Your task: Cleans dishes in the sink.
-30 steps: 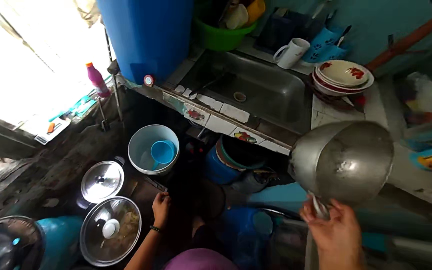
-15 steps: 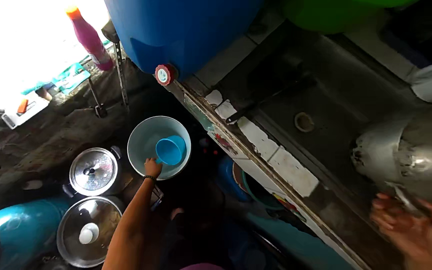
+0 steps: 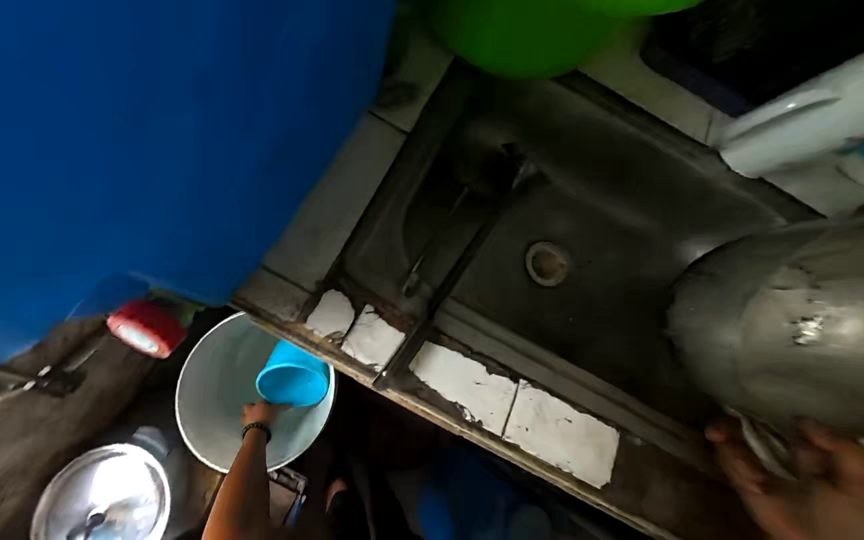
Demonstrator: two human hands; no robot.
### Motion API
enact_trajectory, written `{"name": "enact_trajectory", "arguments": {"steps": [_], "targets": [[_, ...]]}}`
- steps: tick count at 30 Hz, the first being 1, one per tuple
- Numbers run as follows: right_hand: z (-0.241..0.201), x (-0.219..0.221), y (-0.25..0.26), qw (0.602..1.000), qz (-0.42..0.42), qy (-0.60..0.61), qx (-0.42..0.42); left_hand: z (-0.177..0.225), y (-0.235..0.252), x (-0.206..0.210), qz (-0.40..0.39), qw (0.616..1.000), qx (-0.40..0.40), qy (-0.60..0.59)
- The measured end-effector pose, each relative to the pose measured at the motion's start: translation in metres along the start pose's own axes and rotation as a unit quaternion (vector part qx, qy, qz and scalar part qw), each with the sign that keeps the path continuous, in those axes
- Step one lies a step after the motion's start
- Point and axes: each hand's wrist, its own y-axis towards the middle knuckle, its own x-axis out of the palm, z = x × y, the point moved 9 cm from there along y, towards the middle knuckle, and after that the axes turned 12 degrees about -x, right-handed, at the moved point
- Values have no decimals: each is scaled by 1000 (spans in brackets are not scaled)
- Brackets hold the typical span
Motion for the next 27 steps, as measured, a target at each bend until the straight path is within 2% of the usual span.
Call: {"name": "enact_trajectory", "arguments": {"steps": [4, 8, 11, 14, 16, 18, 20, 22, 24, 27], "targets": [[3, -5, -4, 997, 71, 21, 19, 9, -12, -33, 23, 995, 95, -11], [3, -3, -3, 996, 84, 26, 12, 13, -57, -67, 118, 974, 97, 165], [4, -2, 0, 998, 68, 19, -5, 10, -68, -59, 142, 961, 70, 225], [4, -2, 1, 997, 71, 25, -2, 16, -68, -36, 112, 967, 51, 225], [5, -2, 1, 997, 70, 33, 7, 22, -64, -21, 54, 988, 52, 136], [5, 0, 4, 997, 57, 47, 11, 23, -57, -16, 0, 998, 43, -40], [5, 0, 3, 997, 58, 56, 20, 12, -62, -17, -38, 974, 11, -223], [5, 1, 4, 996, 58, 61, 24, -3, -77, -18, -75, 934, -8, -350], [4, 4, 4, 996, 50, 61, 32, -15, -99, -26, -98, 906, -3, -412], [7, 6, 6, 996, 35, 68, 53, -30, -143, -43, -123, 886, 34, -446]]}}
